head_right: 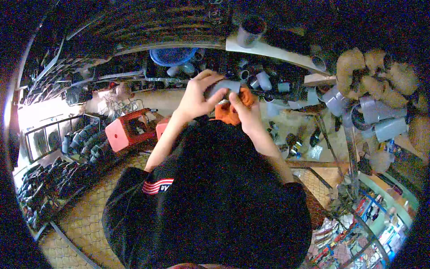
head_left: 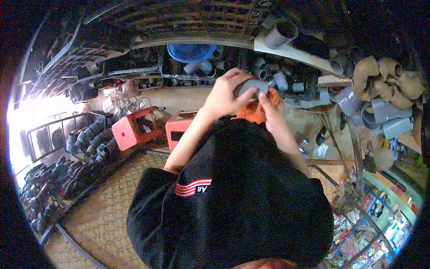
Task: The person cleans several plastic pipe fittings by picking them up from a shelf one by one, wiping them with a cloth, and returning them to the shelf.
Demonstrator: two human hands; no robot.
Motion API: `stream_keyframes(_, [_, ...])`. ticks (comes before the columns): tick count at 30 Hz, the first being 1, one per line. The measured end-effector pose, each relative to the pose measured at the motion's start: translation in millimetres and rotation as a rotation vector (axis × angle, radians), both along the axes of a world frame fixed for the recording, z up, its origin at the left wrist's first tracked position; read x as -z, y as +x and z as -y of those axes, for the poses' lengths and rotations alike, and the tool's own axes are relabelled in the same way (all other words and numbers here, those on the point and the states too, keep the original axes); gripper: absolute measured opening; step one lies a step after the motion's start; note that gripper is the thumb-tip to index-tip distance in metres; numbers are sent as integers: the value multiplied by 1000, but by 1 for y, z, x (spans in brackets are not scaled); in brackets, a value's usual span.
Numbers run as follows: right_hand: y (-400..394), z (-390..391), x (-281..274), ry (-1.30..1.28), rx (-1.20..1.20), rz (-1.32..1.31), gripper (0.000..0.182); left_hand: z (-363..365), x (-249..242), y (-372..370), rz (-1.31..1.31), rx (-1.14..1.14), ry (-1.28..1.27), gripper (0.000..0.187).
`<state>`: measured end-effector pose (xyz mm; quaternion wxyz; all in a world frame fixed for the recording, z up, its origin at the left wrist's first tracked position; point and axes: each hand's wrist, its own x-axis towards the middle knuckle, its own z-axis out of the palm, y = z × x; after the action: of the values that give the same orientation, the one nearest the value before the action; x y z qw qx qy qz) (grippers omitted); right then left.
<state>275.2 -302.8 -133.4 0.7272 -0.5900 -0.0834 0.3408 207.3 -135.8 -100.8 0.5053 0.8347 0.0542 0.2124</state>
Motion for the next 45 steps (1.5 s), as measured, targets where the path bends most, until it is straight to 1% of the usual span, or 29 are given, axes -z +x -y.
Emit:
stream_keyframes(1, [0,-1,-1,0,42,-13,27,5,-3,2,80,-32,100,34])
stream_keyframes(5, [0,-6,-22,-5,185,-145,38,5,-13,0,-9,45,258,43])
stream_keyframes(7, [11,-7,-27,24,242,-293,41,1,-3,6,92,114,371,45])
stream_keyframes(9, [19,-3,-17,75,225,-309,42,-11,4,11,218,204,525,44])
stream_keyframes(10, [22,-2,-15,94,216,-329,41,-12,5,14,277,245,456,52])
stream_keyframes(13, [27,0,-15,190,196,-432,35,3,8,15,346,-57,-58,72])
stream_keyframes(14, [28,0,-12,234,215,-459,35,27,6,14,299,-210,-627,86])
stream_keyframes(15, [28,-2,-11,278,232,-487,34,28,9,14,161,-330,-537,83])
stream_keyframes(16, [22,-8,-23,254,301,-436,26,32,20,10,37,-292,-652,77])
stream_keyframes(17, [17,-5,-26,140,233,-285,26,33,24,7,-86,-255,-763,71])
stream_keyframes(18, [13,-3,-27,30,162,-130,26,29,25,6,-150,6,-1207,60])
stream_keyframes(19, [11,-3,-25,-78,93,25,26,32,25,2,-89,117,-1278,49])
stream_keyframes(20, [6,-10,-15,-81,179,268,20,35,23,3,-10,104,-1382,47])
stream_keyframes(21, [8,-11,-15,-122,126,495,22,37,21,4,67,94,-1486,47])
stream_keyframes(23, [11,-11,-19,-210,18,946,26,22,10,3,33,197,-1495,48])
stream_keyframes(24, [11,-8,-24,-218,-65,883,28,19,12,2,21,173,-1491,51])
stream_keyframes(27, [8,4,-26,-165,106,469,23,9,20,-10,-272,-104,-779,55])
stream_keyframes(28, [10,10,-12,-53,149,377,29,12,13,-8,-24,-205,-1483,43])
stream_keyframes(30, [13,23,14,178,242,198,49,-4,42,-16,-127,-52,-1054,32])
stream_keyframes(31, [13,20,4,161,211,352,53,-10,52,-17,-174,27,-837,28])
stream_keyframes(32, [13,13,-10,147,191,506,56,1,39,-13,-137,-40,-732,21])
stream_keyframes(33, [16,-3,-22,3,168,882,51,4,32,-13,-336,6,-700,19])
stream_keyframes(34, [20,-22,-38,-162,144,1254,47,14,41,-13,-224,1,-646,19])
stream_keyframes(35, [17,-28,-39,-254,85,1299,44,23,52,-11,-108,4,-593,21])
stream_keyframes(36, [15,-34,-40,-342,24,1346,40,16,59,-15,-162,48,-611,24])
stream_keyframes(37, [11,-33,-34,-319,-57,1072,38,5,51,-12,-168,126,-554,25])
stream_keyframes(39, [15,-33,-40,-290,16,985,28,-4,29,-12,-194,173,-375,26])
stream_keyframes(41, [17,-31,-46,-261,74,854,24,-9,17,-12,-162,220,-318,30])
stream_keyframes(45, [31,-21,-40,-243,172,554,29,-7,16,2,-246,359,-409,37])
